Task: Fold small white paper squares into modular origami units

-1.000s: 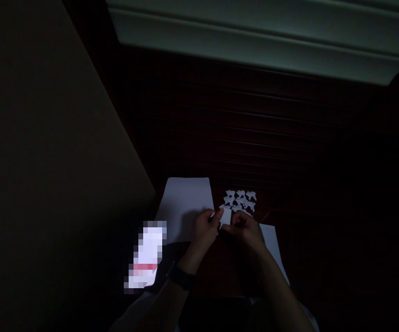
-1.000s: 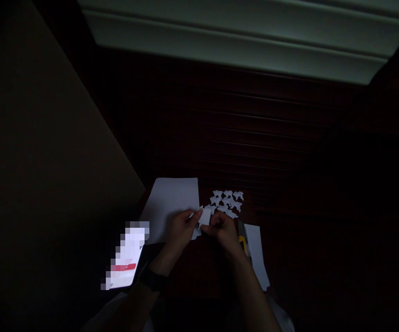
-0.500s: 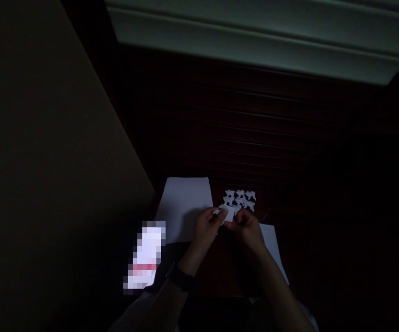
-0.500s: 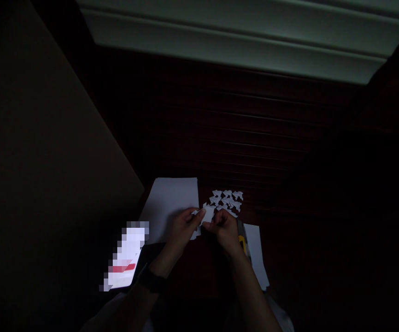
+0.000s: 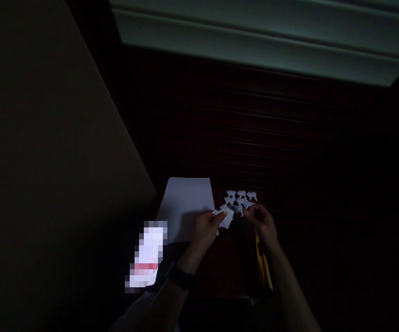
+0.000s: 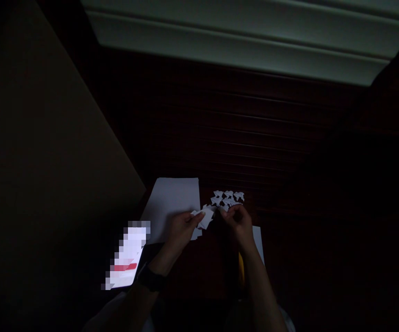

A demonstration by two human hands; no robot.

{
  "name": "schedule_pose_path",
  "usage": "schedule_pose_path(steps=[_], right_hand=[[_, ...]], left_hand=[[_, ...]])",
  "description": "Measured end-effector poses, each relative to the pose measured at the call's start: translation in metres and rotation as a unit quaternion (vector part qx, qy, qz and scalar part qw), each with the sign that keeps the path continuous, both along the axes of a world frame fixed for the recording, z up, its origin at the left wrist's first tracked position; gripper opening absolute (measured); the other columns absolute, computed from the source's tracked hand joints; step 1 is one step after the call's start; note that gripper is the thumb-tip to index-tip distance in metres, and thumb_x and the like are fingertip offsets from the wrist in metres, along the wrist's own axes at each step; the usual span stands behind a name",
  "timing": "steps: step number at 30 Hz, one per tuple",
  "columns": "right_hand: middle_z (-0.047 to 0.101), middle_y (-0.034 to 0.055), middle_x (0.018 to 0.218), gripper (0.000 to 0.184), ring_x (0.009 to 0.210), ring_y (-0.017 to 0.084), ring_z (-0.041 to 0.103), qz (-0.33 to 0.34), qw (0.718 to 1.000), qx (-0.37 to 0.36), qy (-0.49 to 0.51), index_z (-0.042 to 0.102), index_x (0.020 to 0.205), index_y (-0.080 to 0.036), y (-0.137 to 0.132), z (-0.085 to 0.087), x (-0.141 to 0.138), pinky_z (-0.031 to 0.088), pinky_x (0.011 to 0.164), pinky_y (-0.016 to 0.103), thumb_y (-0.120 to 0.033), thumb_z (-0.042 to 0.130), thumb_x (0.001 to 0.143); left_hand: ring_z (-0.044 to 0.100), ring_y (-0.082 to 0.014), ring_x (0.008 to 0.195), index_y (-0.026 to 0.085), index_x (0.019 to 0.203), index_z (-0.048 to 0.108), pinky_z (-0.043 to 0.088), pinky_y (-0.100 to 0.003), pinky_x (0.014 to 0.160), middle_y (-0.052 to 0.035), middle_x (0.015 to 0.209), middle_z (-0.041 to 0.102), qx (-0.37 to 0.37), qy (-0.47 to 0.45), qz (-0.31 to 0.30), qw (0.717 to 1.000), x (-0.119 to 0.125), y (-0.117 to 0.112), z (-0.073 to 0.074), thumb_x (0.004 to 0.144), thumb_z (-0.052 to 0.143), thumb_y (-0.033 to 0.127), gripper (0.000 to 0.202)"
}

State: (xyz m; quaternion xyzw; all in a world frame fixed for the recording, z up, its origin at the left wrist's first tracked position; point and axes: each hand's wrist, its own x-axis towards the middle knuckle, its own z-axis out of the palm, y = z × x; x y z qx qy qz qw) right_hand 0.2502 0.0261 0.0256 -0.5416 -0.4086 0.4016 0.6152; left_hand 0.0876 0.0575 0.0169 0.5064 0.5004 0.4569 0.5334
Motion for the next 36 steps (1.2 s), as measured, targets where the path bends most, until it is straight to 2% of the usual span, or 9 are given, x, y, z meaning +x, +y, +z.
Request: schedule_pose_path(steps=[3,7,12,15,18,23,30,34,36], right_hand=[[0.057,-0.0009,0.068,0.025,0.061,0.013,0.051,0.039,0.999,-0.001,-0.013,0.057,0.078,-0.020,0.001,0.004,0.002,0.040,0.058,0.025,-0.033,0.073,0.064],[0.056,-0.0018,0.059,0.030,0.049,0.012,0.048,0.086,0.995,-0.047,-0.017,0.059,0.083,-0.020,0.000,0.000,-0.001,0.038,0.048,0.025,-0.036,0.073,0.063],[0.051,-0.0041,0.056,0.024,0.049,0.011,0.045,-0.003,1.000,-0.007,0.013,0.059,0.080,-0.020,0.003,-0.007,-0.006,0.036,0.049,0.024,-0.034,0.072,0.065],[0.049,-0.0046,0.058,0.021,0.051,0.010,0.045,-0.052,0.998,0.011,0.031,0.059,0.079,-0.021,0.005,-0.010,-0.011,0.037,0.051,0.023,-0.032,0.072,0.066],[0.050,-0.0043,0.061,0.022,0.052,0.010,0.045,-0.042,0.999,0.010,0.031,0.060,0.083,-0.022,0.005,-0.009,-0.015,0.037,0.052,0.024,-0.031,0.071,0.067],[0.051,-0.0033,0.061,0.023,0.054,0.011,0.046,-0.009,1.000,0.001,0.010,0.062,0.087,-0.022,0.002,-0.007,-0.018,0.037,0.052,0.024,-0.032,0.070,0.068],[0.056,0.0000,0.071,0.027,0.061,0.013,0.049,0.060,0.998,-0.008,-0.026,0.064,0.093,-0.022,0.001,-0.010,-0.011,0.040,0.056,0.025,-0.029,0.070,0.068],[0.057,0.0022,0.091,0.036,0.073,0.015,0.052,0.047,0.993,0.023,-0.106,0.065,0.096,-0.025,0.001,-0.008,0.007,0.043,0.064,0.027,-0.022,0.074,0.062],[0.055,0.0040,0.105,0.037,0.084,0.018,0.053,0.063,0.989,0.042,-0.128,0.066,0.098,-0.027,0.001,-0.004,0.013,0.045,0.071,0.030,-0.022,0.073,0.062]], left_hand=[[0.044,-0.0110,0.043,0.015,0.048,0.061,0.027,-0.021,0.041,0.0002,0.045,0.053,-0.025,0.003,-0.051,0.998,0.000,-0.001,-0.001,0.062,0.068,0.047,0.036],[0.043,-0.0096,0.041,0.015,0.048,0.060,0.026,-0.020,0.039,0.0018,0.042,0.051,-0.034,0.016,-0.078,0.996,-0.001,-0.002,0.002,0.062,0.067,0.048,0.037],[0.061,-0.0162,0.060,0.015,0.076,0.067,0.039,-0.020,0.047,-0.0054,0.069,0.067,-0.044,-0.057,-0.104,0.992,-0.001,-0.006,0.007,0.070,0.062,0.047,0.033],[0.065,-0.0190,0.073,0.015,0.092,0.065,0.045,-0.023,0.056,-0.0099,0.085,0.068,-0.081,-0.124,-0.113,0.982,-0.002,-0.008,0.008,0.070,0.066,0.040,0.033],[0.066,-0.0211,0.075,0.013,0.097,0.063,0.047,-0.026,0.060,-0.0131,0.088,0.068,-0.103,-0.157,-0.094,0.978,-0.004,-0.008,0.007,0.068,0.070,0.035,0.037],[0.067,-0.0217,0.076,0.017,0.106,0.059,0.049,-0.028,0.062,-0.0121,0.091,0.068,-0.076,-0.170,-0.052,0.981,-0.005,-0.006,0.007,0.069,0.069,0.035,0.043],[0.067,-0.0202,0.072,0.013,0.096,0.062,0.049,-0.024,0.058,-0.0122,0.087,0.069,-0.077,-0.151,-0.005,0.986,-0.007,-0.001,0.006,0.067,0.071,0.034,0.037],[0.067,-0.0178,0.065,0.013,0.095,0.064,0.047,-0.021,0.052,-0.0108,0.085,0.069,-0.075,-0.117,0.006,0.990,-0.011,0.002,0.007,0.066,0.071,0.034,0.037],[0.067,-0.0173,0.063,0.014,0.103,0.061,0.047,-0.021,0.050,-0.0095,0.083,0.070,-0.062,-0.095,0.000,0.994,-0.012,0.003,0.009,0.067,0.070,0.034,0.042]])
